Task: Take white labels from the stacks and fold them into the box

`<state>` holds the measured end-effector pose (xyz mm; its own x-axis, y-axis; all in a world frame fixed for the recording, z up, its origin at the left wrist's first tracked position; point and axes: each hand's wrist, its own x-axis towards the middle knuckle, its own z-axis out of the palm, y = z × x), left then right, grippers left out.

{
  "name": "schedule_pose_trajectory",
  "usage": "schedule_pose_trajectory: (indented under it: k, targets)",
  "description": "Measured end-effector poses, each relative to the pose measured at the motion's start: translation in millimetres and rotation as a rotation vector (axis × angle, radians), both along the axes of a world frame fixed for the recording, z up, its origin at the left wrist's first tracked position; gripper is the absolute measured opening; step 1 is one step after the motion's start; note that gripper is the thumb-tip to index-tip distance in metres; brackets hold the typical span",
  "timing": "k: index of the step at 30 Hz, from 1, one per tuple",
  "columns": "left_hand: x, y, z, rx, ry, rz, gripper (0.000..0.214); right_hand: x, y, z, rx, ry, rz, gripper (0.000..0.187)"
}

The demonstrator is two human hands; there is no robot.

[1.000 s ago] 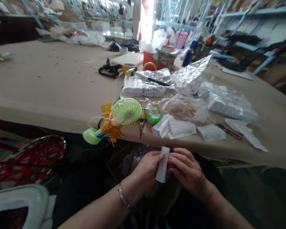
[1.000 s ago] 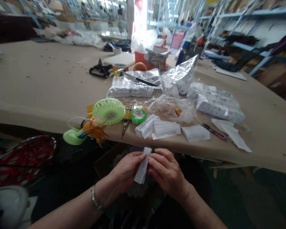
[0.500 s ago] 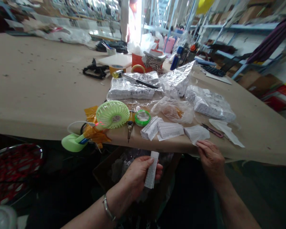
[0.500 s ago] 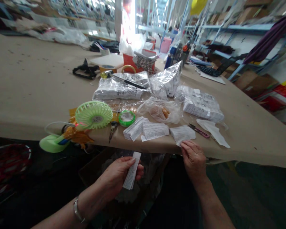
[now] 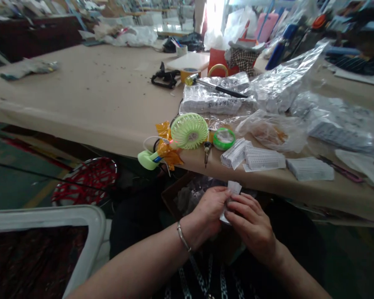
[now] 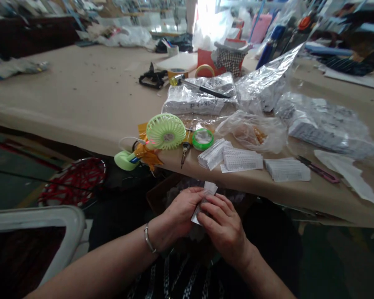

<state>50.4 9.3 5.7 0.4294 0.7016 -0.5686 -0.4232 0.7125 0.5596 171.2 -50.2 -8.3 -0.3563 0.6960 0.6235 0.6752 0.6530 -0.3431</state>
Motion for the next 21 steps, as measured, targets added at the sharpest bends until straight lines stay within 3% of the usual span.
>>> schedule_pose_trajectory:
  k: [3,16,21]
  targets:
    - [-2.8,0.1,-3.7,-0.030,0.037,0.053,0.017,-1.4,0.0,-6.0,-0.022,-0.049,-0.019,0.021]
    - [-7.1,-4.5,-3.1,-0.003,-0.040,0.066,0.031,5.1,-0.4,-6.0,-0.059,-0.113,0.020,0.021]
    - [-8.8,-5.4,-4.4,0.006,-0.056,-0.014,0.027,5.4,-4.3,-5.5,-0.103,-0.082,0.052,0.030]
